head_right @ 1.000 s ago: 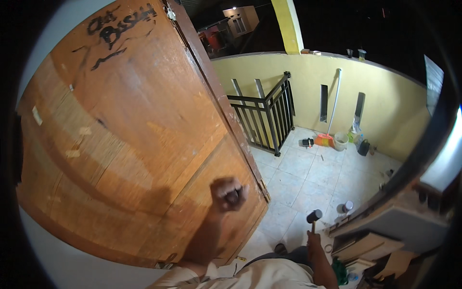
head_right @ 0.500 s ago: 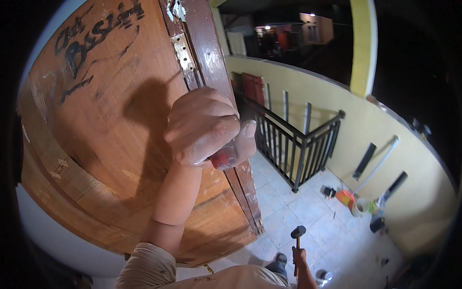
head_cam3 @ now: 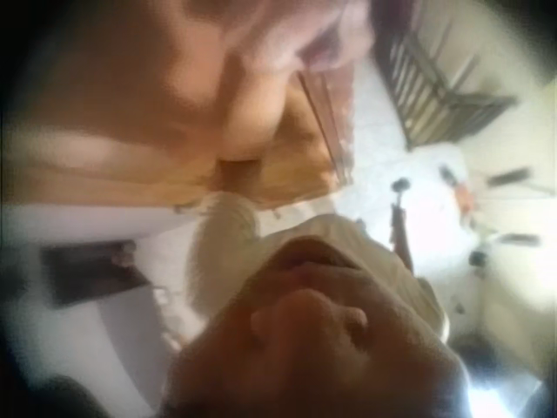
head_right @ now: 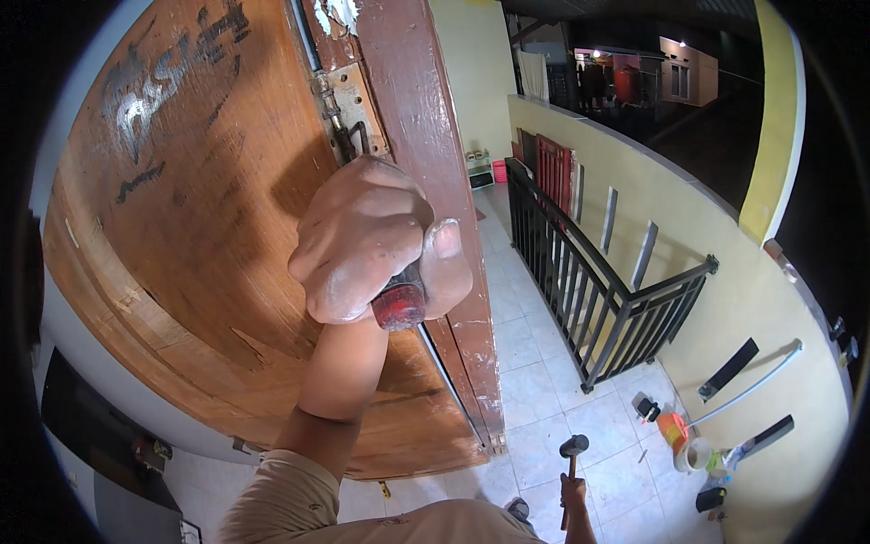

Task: The person uses a screwdriver and a hammer to loosen and remove screws from a metal hinge on a wooden door.

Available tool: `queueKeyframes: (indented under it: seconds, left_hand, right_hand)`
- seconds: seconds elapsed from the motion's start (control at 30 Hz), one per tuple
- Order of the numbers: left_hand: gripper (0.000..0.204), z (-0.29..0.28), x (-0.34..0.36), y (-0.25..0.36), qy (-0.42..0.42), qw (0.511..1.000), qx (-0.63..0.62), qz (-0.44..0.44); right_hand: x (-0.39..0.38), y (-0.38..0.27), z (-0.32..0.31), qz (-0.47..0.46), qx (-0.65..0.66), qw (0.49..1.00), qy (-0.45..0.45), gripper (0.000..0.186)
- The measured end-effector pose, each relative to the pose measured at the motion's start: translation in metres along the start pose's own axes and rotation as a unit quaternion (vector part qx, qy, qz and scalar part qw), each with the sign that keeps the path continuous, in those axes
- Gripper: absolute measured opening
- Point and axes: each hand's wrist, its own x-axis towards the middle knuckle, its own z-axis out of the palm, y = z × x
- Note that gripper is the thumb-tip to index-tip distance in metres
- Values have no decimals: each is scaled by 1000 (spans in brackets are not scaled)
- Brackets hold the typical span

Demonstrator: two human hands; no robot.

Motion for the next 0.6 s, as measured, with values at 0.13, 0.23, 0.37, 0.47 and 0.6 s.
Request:
queueKeyframes:
  seconds: [0.13,0.23,0.37,0.47,0.6]
  left_hand:
    - [11,-3,0,2,-18,1000,-9,-8]
    - [11,0,-3,7,0,1000,3,-21]
    - [13,-3,-2,7,4,1000,8,-20]
    - [13,-4,-1,6,4,1000,11,-21]
    - [15,-6,-3,2,-14,999,-20,-27]
  right_hand:
    - [-2,7,20,32,19,999,-23,44]
    - [-3,18,29,22,-28,999,-14,48]
    - [-8,21,33,6,-87,996,-16,51]
    - [-7,24,31,5,-109,994,-23,52]
    - [-6,30,27,18,-109,994,-24,53]
